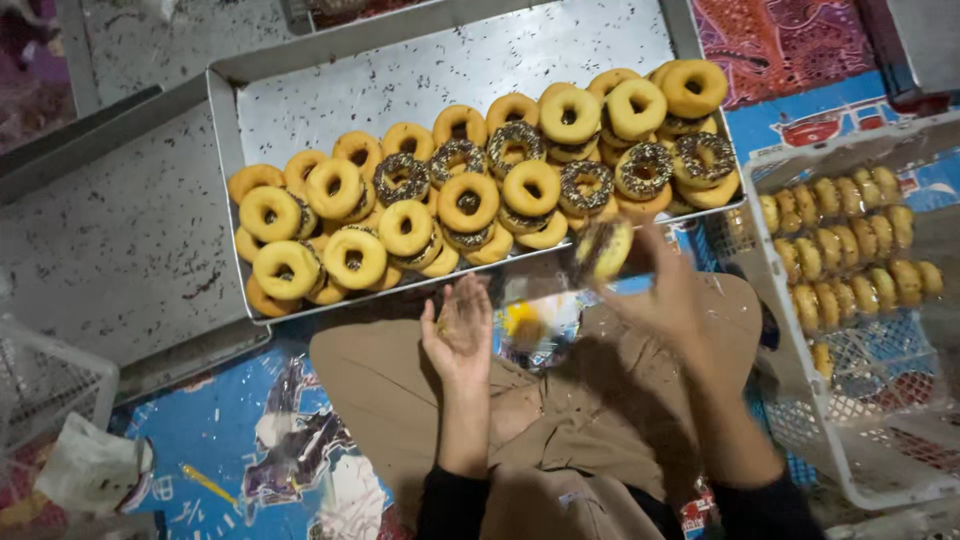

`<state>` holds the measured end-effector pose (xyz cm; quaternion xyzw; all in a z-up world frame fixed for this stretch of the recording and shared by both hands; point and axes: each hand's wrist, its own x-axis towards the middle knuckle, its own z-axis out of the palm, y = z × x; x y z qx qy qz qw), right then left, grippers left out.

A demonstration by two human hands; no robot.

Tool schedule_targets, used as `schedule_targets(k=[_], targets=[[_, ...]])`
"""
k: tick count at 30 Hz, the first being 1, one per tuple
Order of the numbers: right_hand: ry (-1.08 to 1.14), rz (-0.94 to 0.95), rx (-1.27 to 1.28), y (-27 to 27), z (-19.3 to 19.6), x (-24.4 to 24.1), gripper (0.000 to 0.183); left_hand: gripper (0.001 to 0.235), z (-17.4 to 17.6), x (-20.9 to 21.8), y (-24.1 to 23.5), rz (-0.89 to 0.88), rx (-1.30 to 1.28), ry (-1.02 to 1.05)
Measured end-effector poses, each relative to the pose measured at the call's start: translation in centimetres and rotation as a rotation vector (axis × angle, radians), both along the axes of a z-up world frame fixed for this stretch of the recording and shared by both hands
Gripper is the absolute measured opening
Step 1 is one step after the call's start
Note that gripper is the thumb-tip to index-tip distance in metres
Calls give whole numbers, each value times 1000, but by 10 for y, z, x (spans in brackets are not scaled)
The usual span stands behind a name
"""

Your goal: The person sits on the floor and repeatedly picks donuts from a metal tray, places them into small clear plastic bags, and sets the filled bags into a white basket. The person handles plain and chocolate-sprinkled donuts one at a time.

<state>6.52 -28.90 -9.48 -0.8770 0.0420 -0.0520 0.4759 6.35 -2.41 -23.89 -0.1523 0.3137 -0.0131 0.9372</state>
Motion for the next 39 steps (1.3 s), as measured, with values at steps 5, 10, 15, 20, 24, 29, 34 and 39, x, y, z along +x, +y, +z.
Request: schedule_targets(k=[5, 10, 15, 20, 24, 29, 34, 39], targets=[[-46, 95, 309, 78, -15, -67, 70, 39, 5, -9, -20, 9, -3, -119], [-85, 112, 151, 101, -12, -65, 55, 51, 13, -25, -43, 12, 328, -394], [-170, 193, 346, 90, -7, -61, 53, 48, 11, -23, -27, -2, 290, -463], [23, 178, 129, 88, -8, -56, 50, 56, 20, -30, -37, -93, 516, -422], [-56, 350, 28, 94, 1, -58, 64, 55, 32, -29, -41, -19, 392, -457], [-65, 392, 6, 95, -5, -67, 62, 57, 43, -9, -22, 84, 617, -269], [36, 289, 237, 95, -42, -73, 49, 63, 63, -9, -20, 116, 637, -360], [-181, 103, 271, 104, -55, -75, 38, 64, 79, -31, -42, 50, 339, -610]])
